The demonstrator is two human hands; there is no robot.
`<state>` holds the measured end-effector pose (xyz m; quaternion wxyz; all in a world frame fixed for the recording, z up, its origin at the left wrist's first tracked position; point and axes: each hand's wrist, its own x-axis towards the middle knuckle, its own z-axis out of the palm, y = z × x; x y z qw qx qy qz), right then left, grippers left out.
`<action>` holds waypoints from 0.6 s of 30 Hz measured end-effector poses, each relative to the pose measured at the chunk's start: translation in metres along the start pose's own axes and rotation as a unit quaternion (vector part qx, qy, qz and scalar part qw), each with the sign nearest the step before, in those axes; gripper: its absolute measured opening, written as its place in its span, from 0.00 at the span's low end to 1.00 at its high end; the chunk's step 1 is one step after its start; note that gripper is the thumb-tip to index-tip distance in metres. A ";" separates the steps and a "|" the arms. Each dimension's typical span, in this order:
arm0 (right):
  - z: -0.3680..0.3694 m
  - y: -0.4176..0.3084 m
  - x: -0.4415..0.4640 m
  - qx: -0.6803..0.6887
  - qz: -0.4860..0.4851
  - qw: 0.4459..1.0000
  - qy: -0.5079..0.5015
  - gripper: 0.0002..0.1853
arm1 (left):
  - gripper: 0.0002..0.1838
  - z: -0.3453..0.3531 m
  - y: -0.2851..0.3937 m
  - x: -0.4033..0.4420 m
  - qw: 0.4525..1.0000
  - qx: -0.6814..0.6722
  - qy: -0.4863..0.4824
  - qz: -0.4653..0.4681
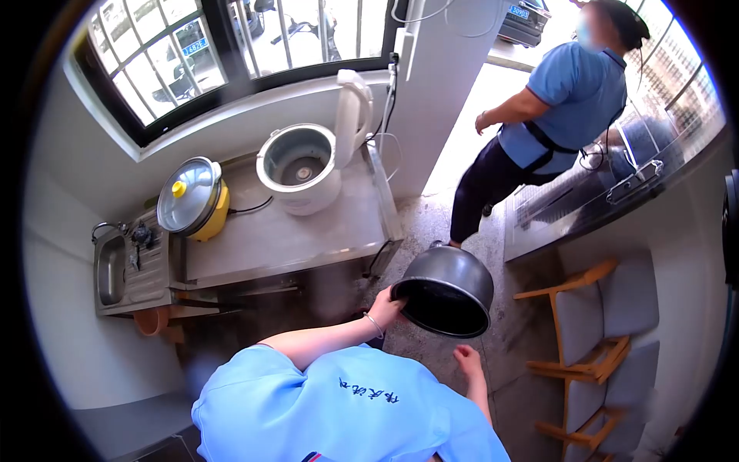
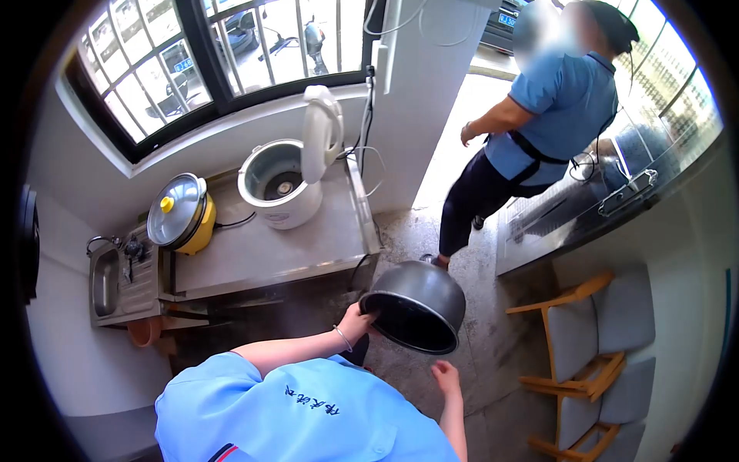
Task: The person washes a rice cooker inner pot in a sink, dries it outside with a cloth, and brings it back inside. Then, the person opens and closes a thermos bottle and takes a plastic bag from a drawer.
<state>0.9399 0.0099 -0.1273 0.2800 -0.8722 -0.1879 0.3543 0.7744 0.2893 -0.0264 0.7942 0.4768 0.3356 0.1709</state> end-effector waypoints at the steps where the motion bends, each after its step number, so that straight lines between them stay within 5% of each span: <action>1: -0.013 -0.030 0.012 0.189 0.046 0.980 -0.037 0.16 | 0.11 0.006 0.002 0.012 0.999 -0.020 0.014 -0.031; 2: -0.023 -0.045 0.025 0.371 0.092 0.921 -0.072 0.16 | 0.10 0.013 0.004 0.025 0.997 -0.040 0.027 -0.063; 3: -0.024 -0.033 0.051 0.373 0.093 0.920 -0.071 0.16 | 0.11 0.022 0.007 0.040 0.996 -0.056 0.036 -0.065; 5: -0.024 -0.017 0.106 0.025 -0.012 1.000 -0.011 0.18 | 0.11 0.036 0.008 0.079 0.993 -0.076 0.027 -0.087; 8: -0.052 -0.033 0.128 -0.128 -0.100 0.986 0.041 0.20 | 0.11 0.071 0.031 0.137 0.988 -0.078 0.017 -0.133; 9: -0.061 -0.035 0.135 -0.100 0.034 0.994 0.016 0.22 | 0.11 0.085 0.042 0.157 0.987 -0.059 0.023 -0.148; 12: -0.105 -0.037 0.144 -0.306 0.039 0.951 0.000 0.22 | 0.11 0.118 0.048 0.224 0.992 -0.066 0.006 -0.109; 14: -0.121 0.012 0.167 -0.079 0.136 0.987 -0.005 0.21 | 0.11 0.135 0.055 0.263 0.992 -0.060 -0.017 -0.109; 15: -0.131 0.015 0.167 -0.075 0.141 0.987 -0.007 0.21 | 0.11 0.143 0.060 0.283 0.992 -0.058 -0.038 -0.103; 18: -0.167 0.023 0.185 -0.293 0.199 0.933 -0.059 0.21 | 0.11 0.171 0.076 0.329 0.993 -0.040 -0.023 -0.107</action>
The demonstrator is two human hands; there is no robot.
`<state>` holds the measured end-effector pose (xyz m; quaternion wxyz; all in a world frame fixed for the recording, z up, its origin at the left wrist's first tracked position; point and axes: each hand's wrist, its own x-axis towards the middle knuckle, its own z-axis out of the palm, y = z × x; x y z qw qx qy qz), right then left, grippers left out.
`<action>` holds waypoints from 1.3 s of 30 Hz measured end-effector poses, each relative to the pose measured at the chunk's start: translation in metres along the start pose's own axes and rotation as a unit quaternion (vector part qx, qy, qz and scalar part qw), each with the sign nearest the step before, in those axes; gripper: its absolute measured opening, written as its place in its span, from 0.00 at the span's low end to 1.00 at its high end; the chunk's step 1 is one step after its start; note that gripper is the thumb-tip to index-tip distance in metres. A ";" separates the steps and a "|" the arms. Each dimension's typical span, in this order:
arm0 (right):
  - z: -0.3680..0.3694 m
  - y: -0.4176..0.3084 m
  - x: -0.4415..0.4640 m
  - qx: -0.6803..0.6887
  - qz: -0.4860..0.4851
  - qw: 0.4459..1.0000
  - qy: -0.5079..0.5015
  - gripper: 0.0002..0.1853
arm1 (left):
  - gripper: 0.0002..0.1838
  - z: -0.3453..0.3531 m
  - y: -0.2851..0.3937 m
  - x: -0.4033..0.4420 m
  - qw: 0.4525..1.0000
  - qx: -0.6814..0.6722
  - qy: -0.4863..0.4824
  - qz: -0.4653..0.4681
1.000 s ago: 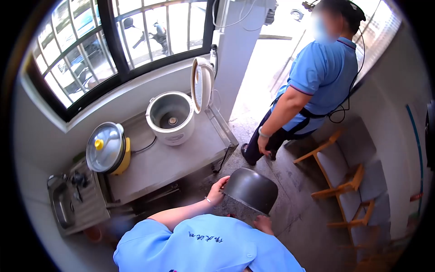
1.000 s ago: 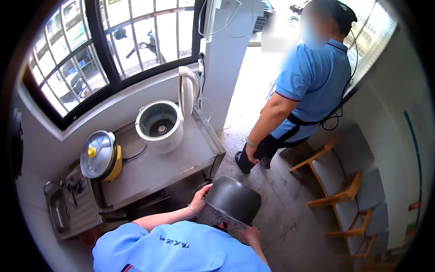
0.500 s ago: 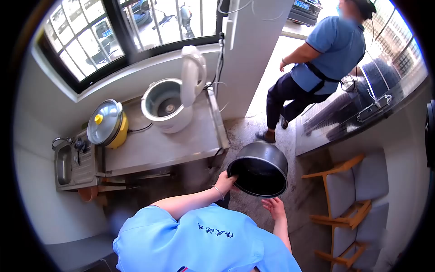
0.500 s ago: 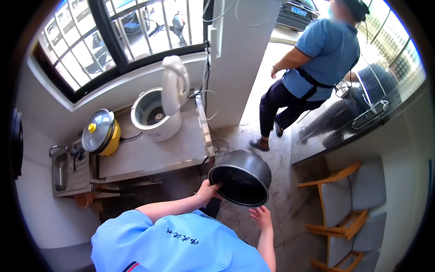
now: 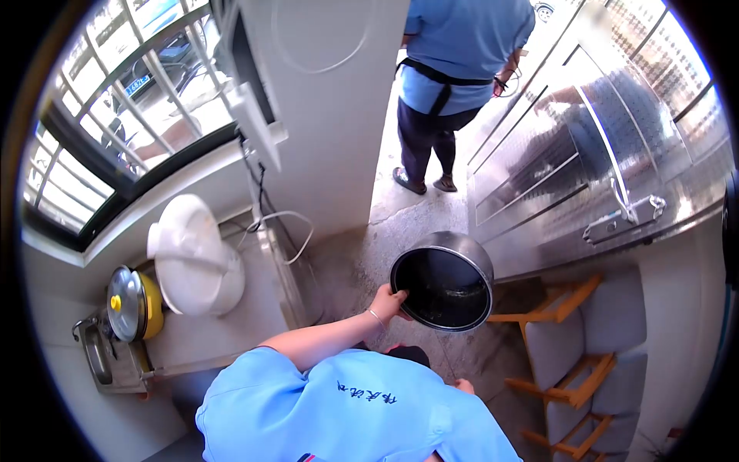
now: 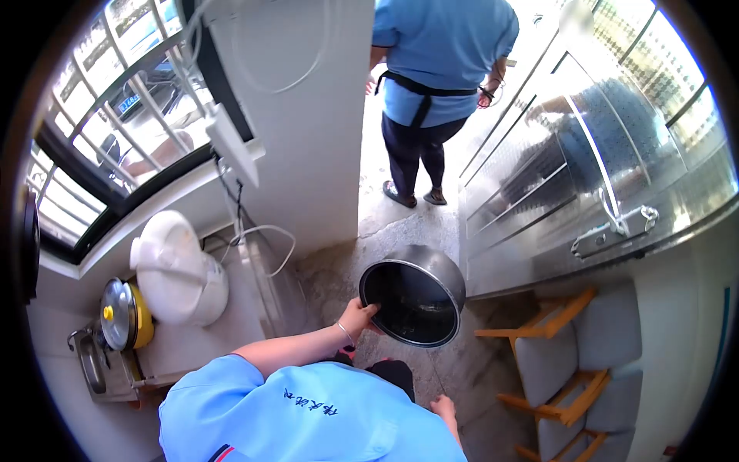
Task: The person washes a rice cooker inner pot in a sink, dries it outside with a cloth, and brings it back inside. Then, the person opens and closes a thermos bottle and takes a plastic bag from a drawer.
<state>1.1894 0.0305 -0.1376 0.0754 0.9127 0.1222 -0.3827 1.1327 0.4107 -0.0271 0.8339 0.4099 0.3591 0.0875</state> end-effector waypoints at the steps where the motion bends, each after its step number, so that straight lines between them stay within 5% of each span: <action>1: -0.010 0.002 0.015 0.014 0.004 1.000 -0.015 0.21 | 0.11 0.009 0.007 0.015 1.000 0.000 0.000 0.000; 8: -0.114 0.004 0.170 0.075 -0.036 0.994 -0.066 0.21 | 0.12 0.069 0.043 0.124 0.997 -0.014 0.069 -0.012; 11: -0.221 -0.020 0.243 0.100 -0.111 0.986 -0.069 0.21 | 0.11 0.096 0.067 0.169 0.990 -0.081 0.105 -0.039; 14: -0.335 -0.073 0.325 0.025 -0.241 0.968 0.073 0.20 | 0.10 0.114 0.098 0.211 0.985 -0.116 0.124 -0.003; 16: -0.422 -0.128 0.363 0.138 -0.254 0.956 0.045 0.20 | 0.10 0.121 0.114 0.238 0.978 -0.139 0.154 0.013; 17: -0.452 -0.154 0.395 0.201 -0.329 0.921 0.056 0.20 | 0.10 0.123 0.125 0.254 0.973 -0.153 0.173 0.023; 20: -0.555 -0.245 0.404 0.616 -0.302 0.692 -0.224 0.20 | 0.09 0.123 0.158 0.300 0.966 -0.177 0.191 0.006; 21: -0.568 -0.266 0.421 0.615 -0.308 0.689 -0.229 0.20 | 0.09 0.121 0.169 0.322 0.965 -0.175 0.196 0.012; 22: -0.576 -0.285 0.436 0.301 -0.407 0.860 0.064 0.20 | 0.10 0.117 0.180 0.348 0.965 -0.190 0.182 0.015; 23: -0.579 -0.299 0.447 -0.077 -0.409 0.842 0.344 0.21 | 0.10 0.112 0.189 0.365 0.965 -0.204 0.166 0.012; 24: -0.576 -0.310 0.479 -0.053 -0.415 0.864 0.281 0.22 | 0.10 0.107 0.203 0.390 0.965 -0.204 0.162 0.000; 26: -0.573 -0.320 0.531 0.070 -0.270 0.958 0.063 0.24 | 0.11 0.113 0.243 0.437 0.957 -0.230 0.176 0.000; 27: -0.587 -0.324 0.524 -0.128 -0.265 0.952 0.089 0.24 | 0.10 0.108 0.259 0.461 0.962 -0.220 0.160 0.015; 28: -0.585 -0.317 0.543 -0.183 -0.285 0.934 0.111 0.24 | 0.10 0.105 0.278 0.483 0.959 -0.227 0.167 0.023; 31: -0.579 -0.282 0.627 0.015 -0.282 0.959 -0.019 0.20 | 0.09 0.103 0.329 0.544 0.953 -0.239 0.178 0.045; 35: -0.653 -0.326 0.686 -0.108 -0.229 0.965 -0.066 0.20 | 0.09 0.099 0.382 0.619 0.950 -0.220 0.207 0.078; 39: -0.735 -0.406 0.768 -0.148 -0.288 0.944 -0.060 0.20 | 0.09 0.082 0.423 0.692 0.931 -0.257 0.238 0.102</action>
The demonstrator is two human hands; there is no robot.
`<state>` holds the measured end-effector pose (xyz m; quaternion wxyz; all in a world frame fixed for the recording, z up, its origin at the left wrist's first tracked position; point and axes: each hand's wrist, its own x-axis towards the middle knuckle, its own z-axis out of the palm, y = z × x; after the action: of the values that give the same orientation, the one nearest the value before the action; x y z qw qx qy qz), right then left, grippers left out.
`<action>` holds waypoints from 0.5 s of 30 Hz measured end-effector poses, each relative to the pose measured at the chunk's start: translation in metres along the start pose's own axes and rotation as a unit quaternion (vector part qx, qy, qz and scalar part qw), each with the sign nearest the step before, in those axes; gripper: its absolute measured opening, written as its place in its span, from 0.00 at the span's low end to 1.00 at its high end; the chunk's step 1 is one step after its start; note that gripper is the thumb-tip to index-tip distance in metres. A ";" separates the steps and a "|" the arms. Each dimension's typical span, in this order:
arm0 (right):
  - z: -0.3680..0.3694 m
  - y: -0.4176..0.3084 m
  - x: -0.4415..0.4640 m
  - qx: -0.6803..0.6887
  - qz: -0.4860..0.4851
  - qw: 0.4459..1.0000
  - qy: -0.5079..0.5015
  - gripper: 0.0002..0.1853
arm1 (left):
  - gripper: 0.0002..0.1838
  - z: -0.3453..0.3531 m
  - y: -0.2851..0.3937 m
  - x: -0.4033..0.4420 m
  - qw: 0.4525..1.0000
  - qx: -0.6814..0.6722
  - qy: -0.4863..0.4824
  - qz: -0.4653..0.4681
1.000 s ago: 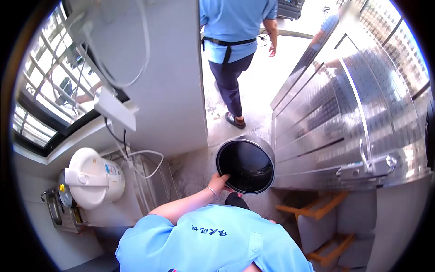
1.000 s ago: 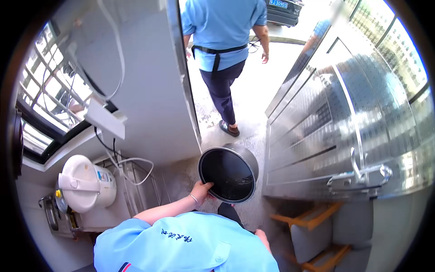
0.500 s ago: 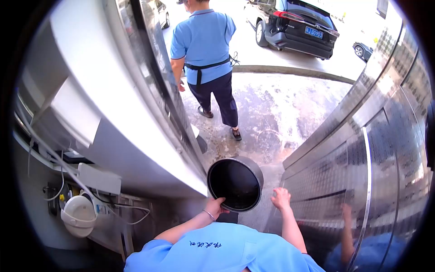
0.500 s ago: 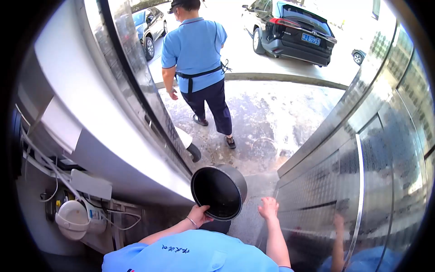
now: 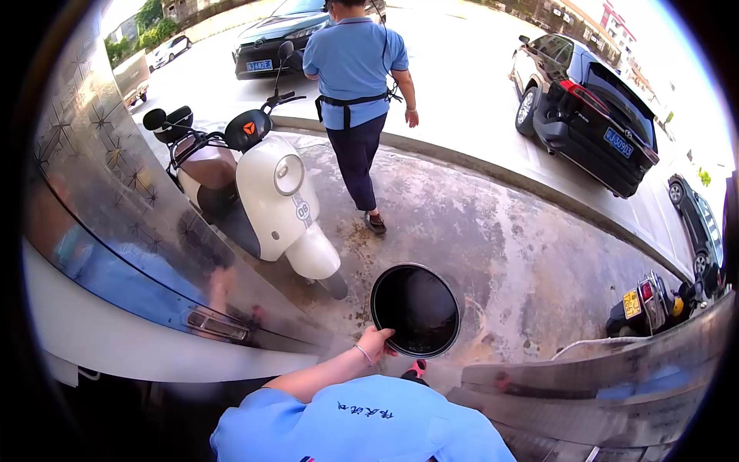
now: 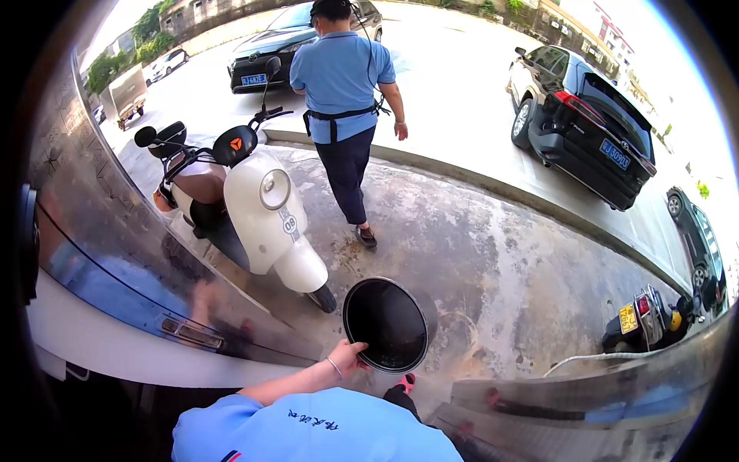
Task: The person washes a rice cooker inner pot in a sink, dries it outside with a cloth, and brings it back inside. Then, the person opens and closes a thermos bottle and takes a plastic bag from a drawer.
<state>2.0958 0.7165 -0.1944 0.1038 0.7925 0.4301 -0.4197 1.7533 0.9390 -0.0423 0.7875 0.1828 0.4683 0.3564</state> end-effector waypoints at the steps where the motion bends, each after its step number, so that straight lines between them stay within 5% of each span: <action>1: -0.029 -0.004 0.023 -0.006 -0.019 1.000 0.002 0.20 | 0.09 0.010 0.004 0.014 1.000 -0.009 0.011 0.014; 5: -0.136 -0.012 0.128 -0.035 -0.098 0.994 -0.018 0.20 | 0.08 0.060 0.037 0.064 0.993 -0.081 0.079 0.021; 8: -0.261 -0.100 0.185 -0.103 -0.181 0.974 0.092 0.21 | 0.09 0.071 0.056 0.095 0.986 -0.126 0.094 0.049; 10: -0.366 -0.206 0.237 0.104 -0.298 0.944 0.101 0.14 | 0.09 0.074 0.077 0.137 0.973 -0.168 0.148 0.050; 11: -0.372 -0.210 0.247 0.061 -0.317 0.940 0.109 0.14 | 0.08 0.073 0.090 0.141 0.974 -0.165 0.144 0.056; 12: -0.405 -0.250 0.247 0.280 -0.327 0.903 -0.013 0.16 | 0.08 0.074 0.096 0.162 0.967 -0.187 0.164 0.049; 13: -0.439 -0.312 0.245 0.498 -0.319 0.799 -0.110 0.18 | 0.08 0.065 0.119 0.193 0.966 -0.188 0.165 0.059; 15: -0.450 -0.345 0.268 0.555 -0.326 0.739 -0.197 0.18 | 0.08 0.057 0.140 0.232 0.961 -0.223 0.155 0.061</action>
<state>2.1639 1.3227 -0.0469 -0.4153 0.4207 0.3230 -0.7391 1.8192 1.2070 -0.0683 0.7031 -0.0263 0.4812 0.5229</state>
